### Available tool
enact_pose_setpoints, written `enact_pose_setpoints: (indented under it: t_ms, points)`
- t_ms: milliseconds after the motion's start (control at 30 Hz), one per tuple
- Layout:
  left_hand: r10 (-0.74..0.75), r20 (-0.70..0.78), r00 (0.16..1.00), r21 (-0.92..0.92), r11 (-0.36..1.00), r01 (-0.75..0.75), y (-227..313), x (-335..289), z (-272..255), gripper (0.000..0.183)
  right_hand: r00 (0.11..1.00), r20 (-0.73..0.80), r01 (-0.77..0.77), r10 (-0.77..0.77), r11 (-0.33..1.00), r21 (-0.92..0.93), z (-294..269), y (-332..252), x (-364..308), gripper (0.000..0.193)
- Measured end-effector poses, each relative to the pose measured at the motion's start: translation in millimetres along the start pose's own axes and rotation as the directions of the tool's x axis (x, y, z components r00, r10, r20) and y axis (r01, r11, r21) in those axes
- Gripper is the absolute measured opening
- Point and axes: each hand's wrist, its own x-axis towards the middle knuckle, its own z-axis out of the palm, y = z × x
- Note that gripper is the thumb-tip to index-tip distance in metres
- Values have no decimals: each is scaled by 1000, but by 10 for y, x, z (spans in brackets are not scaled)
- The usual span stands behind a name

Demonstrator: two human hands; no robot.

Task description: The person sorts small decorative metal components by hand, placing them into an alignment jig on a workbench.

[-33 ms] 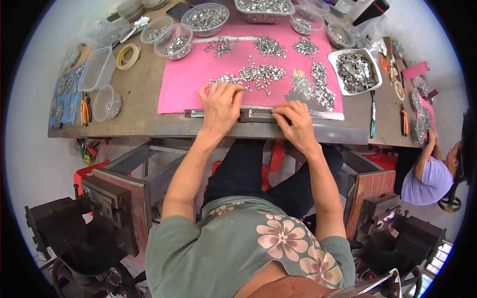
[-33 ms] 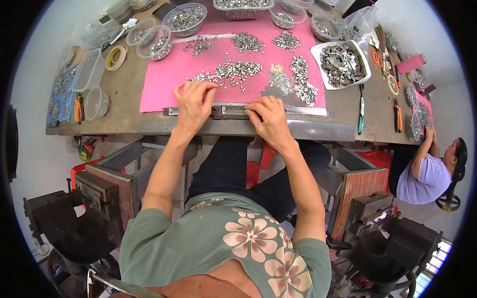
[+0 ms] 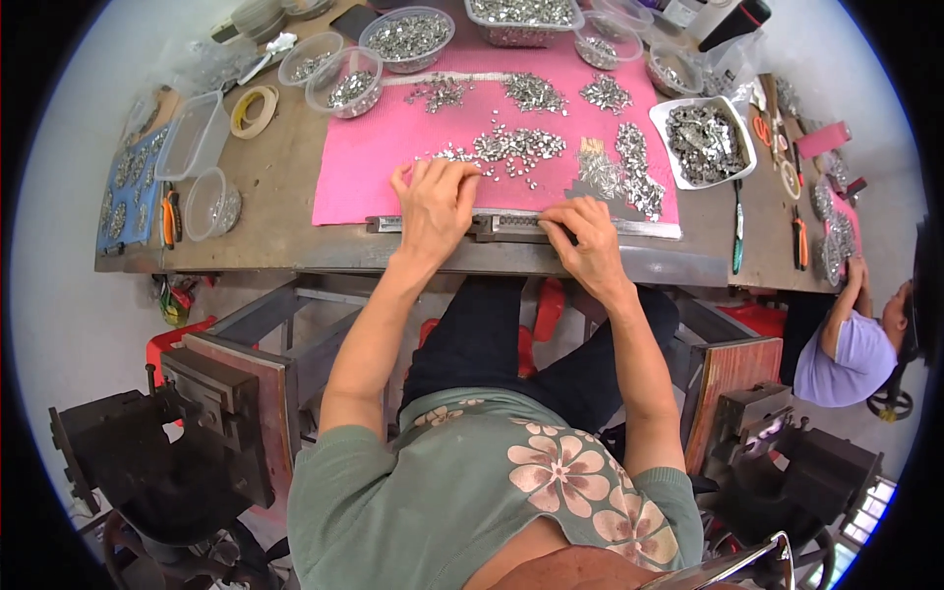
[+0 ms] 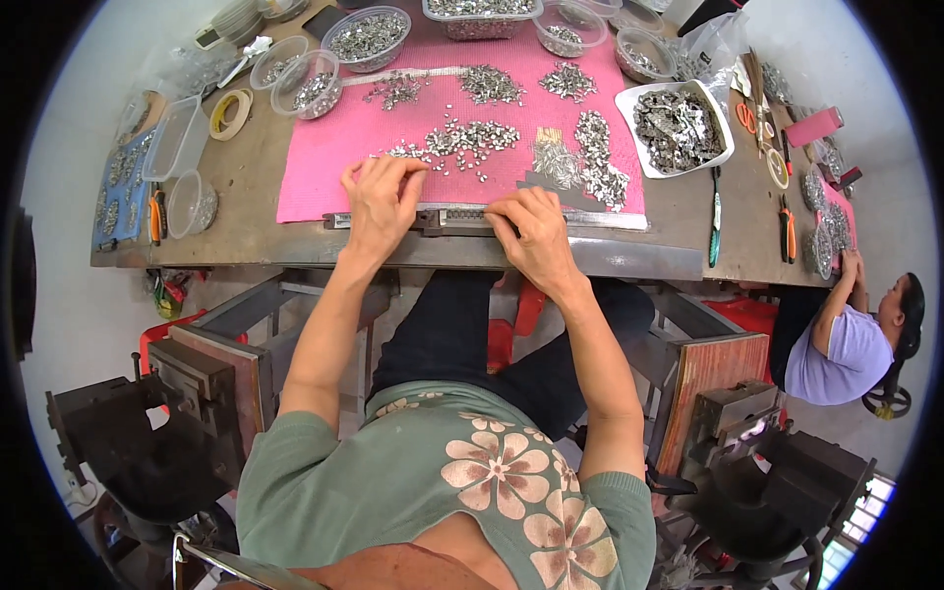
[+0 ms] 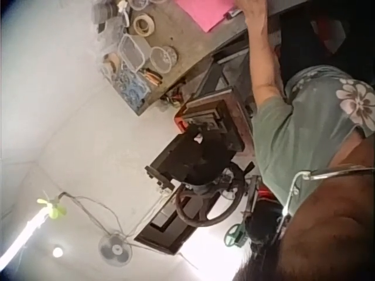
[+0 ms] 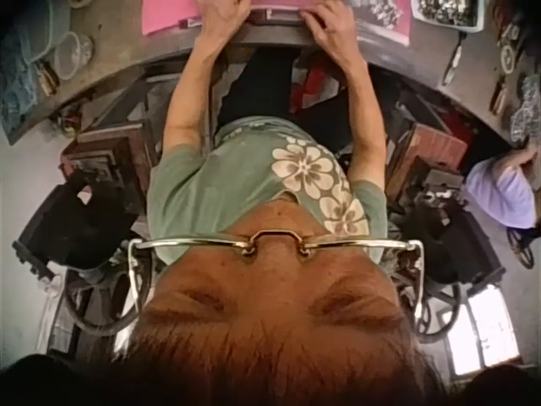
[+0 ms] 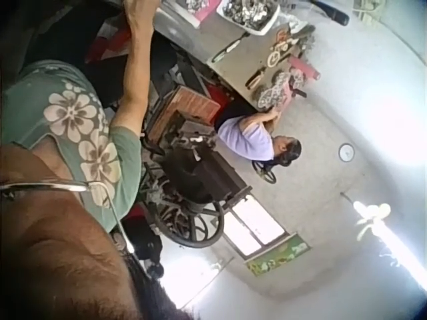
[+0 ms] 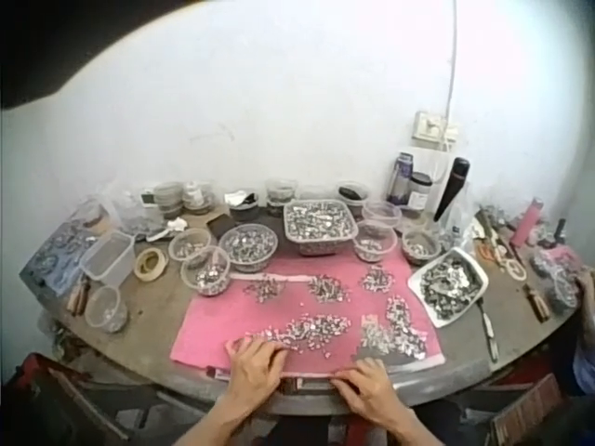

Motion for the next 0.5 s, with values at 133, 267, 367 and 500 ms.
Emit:
enact_pose_setpoints:
  t_ms: [133,267,367,500]
  points:
    - [29,59,998,30,999,-31,-87,77,13,7,1000,11,-6,7,999,-38,170,46,253,9]
    - [16,103,995,34,999,-19,-108,72,2,9,998,-28,53,-54,997,-52,448,66,505,6]
    - [3,100,995,31,999,-6,-138,63,-4,11,998,-2,57,-58,990,-132,583,64,575,8]
    - [-8,93,996,27,1000,6,-119,84,35,10,999,43,10,0,976,-216,641,56,595,12]
